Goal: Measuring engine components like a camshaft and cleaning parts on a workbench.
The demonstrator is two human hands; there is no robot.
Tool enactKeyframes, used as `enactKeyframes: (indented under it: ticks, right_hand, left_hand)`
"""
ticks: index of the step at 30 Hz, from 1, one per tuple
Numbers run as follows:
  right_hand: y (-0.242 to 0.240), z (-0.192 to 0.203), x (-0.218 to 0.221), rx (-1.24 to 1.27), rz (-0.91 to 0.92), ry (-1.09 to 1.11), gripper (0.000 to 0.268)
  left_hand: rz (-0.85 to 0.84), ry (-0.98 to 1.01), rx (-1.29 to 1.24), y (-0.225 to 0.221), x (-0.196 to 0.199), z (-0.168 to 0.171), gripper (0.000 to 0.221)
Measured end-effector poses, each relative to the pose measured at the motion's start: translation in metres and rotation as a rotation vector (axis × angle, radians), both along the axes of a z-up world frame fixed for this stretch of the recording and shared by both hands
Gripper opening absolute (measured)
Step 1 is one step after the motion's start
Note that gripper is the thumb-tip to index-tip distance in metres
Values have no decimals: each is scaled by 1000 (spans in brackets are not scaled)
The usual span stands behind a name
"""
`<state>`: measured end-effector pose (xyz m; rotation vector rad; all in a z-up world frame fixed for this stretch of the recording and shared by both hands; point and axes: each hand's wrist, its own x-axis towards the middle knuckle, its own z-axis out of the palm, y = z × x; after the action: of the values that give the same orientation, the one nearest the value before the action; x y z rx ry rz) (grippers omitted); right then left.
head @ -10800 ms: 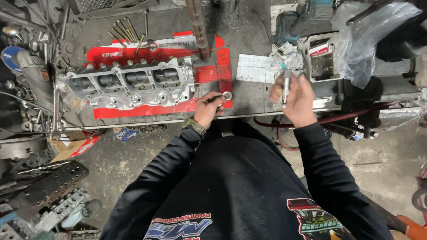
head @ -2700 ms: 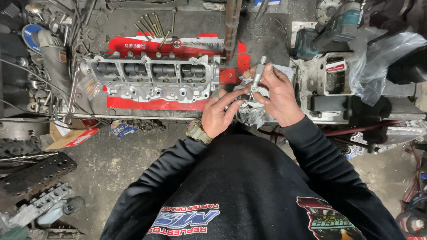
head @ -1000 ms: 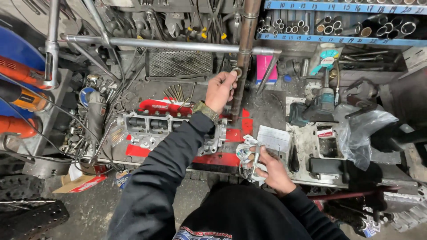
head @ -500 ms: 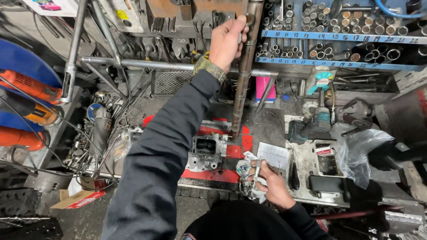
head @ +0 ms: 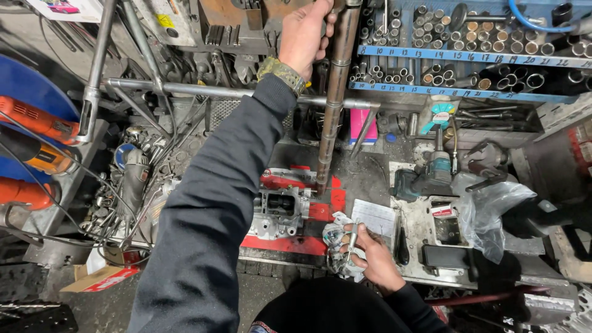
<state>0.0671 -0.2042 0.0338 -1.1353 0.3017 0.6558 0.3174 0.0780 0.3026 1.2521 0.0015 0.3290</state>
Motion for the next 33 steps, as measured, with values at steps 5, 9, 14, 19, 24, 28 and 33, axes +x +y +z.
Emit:
enactKeyframes:
  ticks: [5,9,14,19,24,28,33]
  right_hand:
    - [-1,-1,0,-15,12,-8,52]
    - [0,-5,0,-32,-1,10,51]
    - [-1,-4,-1,-6,0,-7,51]
    - [0,1,-1,-10,15,-22,52]
    - [1,-2,-1,-34,29,-13,54]
    - [2,-2,-4,-44,54,-6,55]
    - [1,-11,-3,-45,47,11,56]
  left_hand:
    - [-2,70,-44,-4,7,-10,28]
    - [-9,67,-14,-8,8,-5,29]
    - [-29,50,-56,-5,11,-2,26]
    - [-53,88,-115,-3,11,-6,28]
    - [-168,113,-339,6,20,-25,27]
    - [-210,101,-415,9,28,-37,26]
    - [-202,91,-311,3,23,-31,28]
